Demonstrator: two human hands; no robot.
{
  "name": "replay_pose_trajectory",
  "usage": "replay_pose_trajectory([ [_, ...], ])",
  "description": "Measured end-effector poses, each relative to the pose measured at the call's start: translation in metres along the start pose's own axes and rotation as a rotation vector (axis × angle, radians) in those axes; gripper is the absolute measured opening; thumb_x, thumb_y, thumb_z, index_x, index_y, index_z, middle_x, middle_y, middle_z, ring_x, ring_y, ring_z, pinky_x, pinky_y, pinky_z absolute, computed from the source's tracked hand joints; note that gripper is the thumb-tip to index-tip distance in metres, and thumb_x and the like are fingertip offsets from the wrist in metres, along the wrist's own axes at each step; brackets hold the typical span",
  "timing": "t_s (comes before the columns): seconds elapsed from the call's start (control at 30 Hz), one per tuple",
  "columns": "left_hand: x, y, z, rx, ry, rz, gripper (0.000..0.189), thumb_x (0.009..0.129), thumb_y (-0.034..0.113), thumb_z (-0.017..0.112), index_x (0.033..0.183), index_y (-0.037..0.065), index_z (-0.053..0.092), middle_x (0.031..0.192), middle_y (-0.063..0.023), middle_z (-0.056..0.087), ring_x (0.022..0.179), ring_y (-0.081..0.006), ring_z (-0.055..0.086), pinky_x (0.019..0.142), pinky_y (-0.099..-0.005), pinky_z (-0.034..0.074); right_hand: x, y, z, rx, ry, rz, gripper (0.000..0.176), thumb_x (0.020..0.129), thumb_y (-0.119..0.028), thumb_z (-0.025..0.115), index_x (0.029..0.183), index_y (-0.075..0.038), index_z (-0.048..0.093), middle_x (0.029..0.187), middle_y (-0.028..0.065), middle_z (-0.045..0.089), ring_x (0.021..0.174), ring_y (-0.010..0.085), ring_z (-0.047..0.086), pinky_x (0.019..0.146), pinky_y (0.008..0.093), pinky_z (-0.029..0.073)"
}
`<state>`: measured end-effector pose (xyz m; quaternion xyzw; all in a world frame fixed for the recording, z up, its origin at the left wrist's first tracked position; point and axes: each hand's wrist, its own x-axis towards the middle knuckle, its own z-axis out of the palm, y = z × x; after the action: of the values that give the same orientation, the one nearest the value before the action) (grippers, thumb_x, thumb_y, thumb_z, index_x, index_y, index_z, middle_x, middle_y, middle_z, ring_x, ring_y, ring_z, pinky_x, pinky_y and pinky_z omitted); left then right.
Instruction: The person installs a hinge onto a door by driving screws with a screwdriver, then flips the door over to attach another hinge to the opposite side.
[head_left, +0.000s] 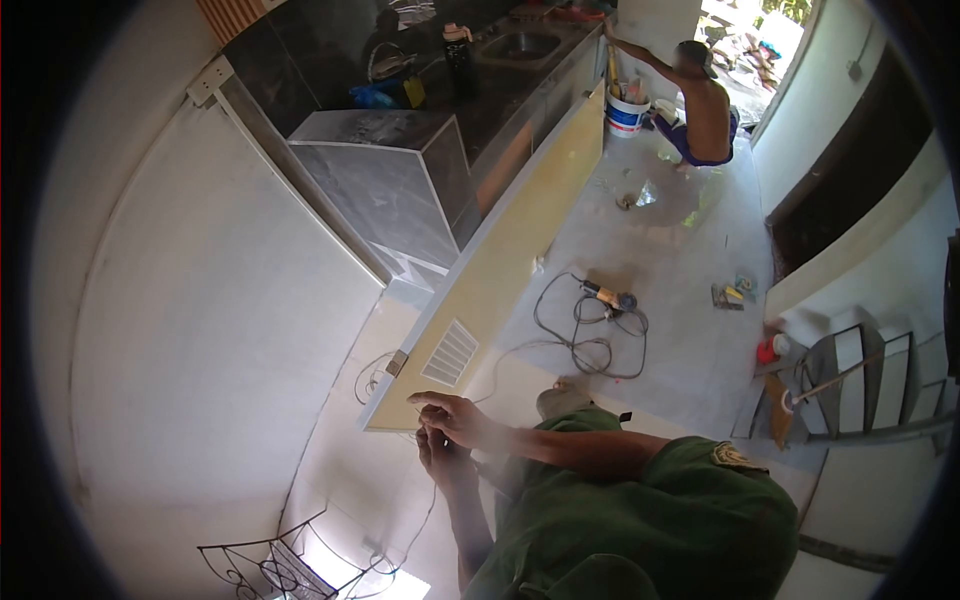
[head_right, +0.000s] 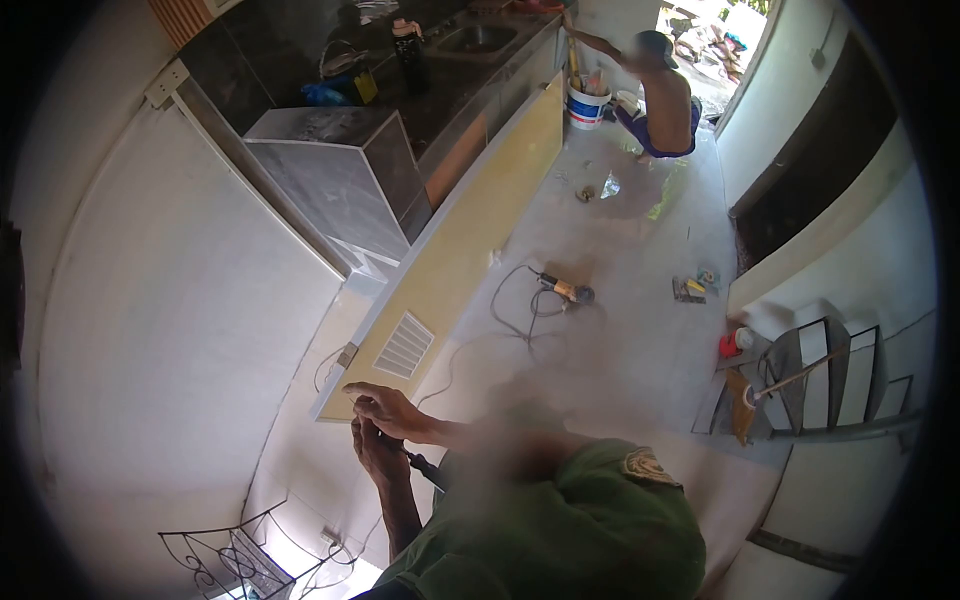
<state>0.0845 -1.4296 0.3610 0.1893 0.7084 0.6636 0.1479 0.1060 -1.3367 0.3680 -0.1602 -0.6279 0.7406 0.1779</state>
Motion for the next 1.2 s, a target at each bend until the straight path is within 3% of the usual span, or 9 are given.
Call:
replay_pose_trajectory([
  [0.03,0.0,0.001,0.003,0.176,-0.017,0.154,0.015,0.099,0.018,0.05,0.105,0.006,0.056,0.083,-0.0001,0.055,0.069,-0.0073,0.055,0.056,-0.0211,0.045,0.0,-0.001,-0.002,-0.004,-0.01,-0.021,0.031,0.099,-0.017,0.049,0.124,0.001,0.057,0.112,0.0179,0.065,0.103,0.0292,0.064,0.089,0.038,0.05],
  [0.23,-0.004,0.016,-0.005,-0.495,0.024,-0.402,0.021,0.097,0.013,0.053,0.111,-0.001,0.058,0.095,-0.003,0.053,0.09,-0.0103,0.054,0.064,-0.022,0.046,0.0,-0.001,0.0,-0.097,-0.031,0.026,0.03,0.1,-0.018,0.05,0.123,0.0,0.057,0.111,0.0173,0.065,0.103,0.0277,0.064,0.088,0.0367,0.05],
  [0.37,-0.007,0.021,-0.007,-0.097,0.015,-0.17,0.023,0.098,0.017,0.053,0.111,-0.001,0.058,0.089,-0.0014,0.053,0.084,-0.0091,0.055,0.058,-0.0218,0.045,-0.001,-0.002,0.005,-0.106,-0.041,0.057,0.031,0.1,-0.019,0.05,0.124,-0.001,0.057,0.108,0.0166,0.066,0.1,0.0265,0.064,0.087,0.0358,0.05],
  [0.43,-0.004,0.01,-0.011,-0.392,0.054,-0.34,0.025,0.098,0.019,0.054,0.112,-0.002,0.058,0.085,-0.0005,0.053,0.084,-0.009,0.055,0.057,-0.0218,0.044,-0.001,-0.003,0.008,-0.103,-0.039,0.072,0.032,0.1,-0.02,0.05,0.125,-0.001,0.057,0.107,0.0163,0.066,0.098,0.0259,0.065,0.086,0.0355,0.05],
  [0.63,-0.005,0.028,-0.009,-0.254,0.117,-0.256,0.02,0.099,0.023,0.052,0.103,0.005,0.058,0.082,-0.0007,0.053,0.073,-0.0086,0.055,0.06,-0.0213,0.045,0.0,0.001,0.013,-0.055,-0.077,0.122,0.032,0.1,-0.017,0.05,0.128,-0.003,0.056,0.108,0.0126,0.065,0.102,0.0191,0.063,0.09,0.0325,0.049],
  [0.83,-0.003,0.01,-0.018,-0.567,0.135,-0.431,0.02,0.101,0.025,0.05,0.107,0.007,0.056,0.087,-0.0011,0.055,0.073,-0.0078,0.057,0.061,-0.0213,0.046,0.0,-0.002,0.015,-0.023,-0.117,0.121,0.034,0.1,-0.017,0.05,0.13,-0.001,0.053,0.107,0.0134,0.065,0.102,0.0199,0.063,0.09,0.0325,0.049],
  [0.97,-0.004,0.011,-0.018,-0.326,0.088,-0.268,0.021,0.101,0.025,0.049,0.109,0.006,0.055,0.088,-0.0012,0.055,0.074,-0.007,0.056,0.059,-0.0209,0.045,-0.001,-0.001,0.016,-0.058,-0.117,0.13,0.035,0.1,-0.016,0.05,0.13,0.0,0.053,0.106,0.0127,0.065,0.102,0.0196,0.062,0.089,0.0319,0.049],
  [1.03,-0.002,0.017,-0.016,-0.614,0.126,-0.42,0.022,0.101,0.026,0.049,0.109,0.006,0.055,0.088,-0.0011,0.054,0.073,-0.0066,0.056,0.058,-0.0207,0.045,-0.001,-0.004,0.015,-0.034,-0.12,0.135,0.035,0.1,-0.016,0.05,0.131,0.001,0.052,0.106,0.0124,0.065,0.102,0.0193,0.062,0.089,0.0315,0.049],
  [1.2,-0.002,0.009,-0.018,-0.632,0.127,-0.433,0.02,0.101,0.025,0.05,0.107,0.006,0.055,0.086,-0.0013,0.054,0.071,-0.0069,0.055,0.058,-0.021,0.045,0.0,0.007,0.019,-0.024,-0.059,0.041,0.031,0.098,-0.017,0.052,0.123,0.003,0.056,0.096,0.0141,0.066,0.088,0.0206,0.064,0.08,0.032,0.05],
])
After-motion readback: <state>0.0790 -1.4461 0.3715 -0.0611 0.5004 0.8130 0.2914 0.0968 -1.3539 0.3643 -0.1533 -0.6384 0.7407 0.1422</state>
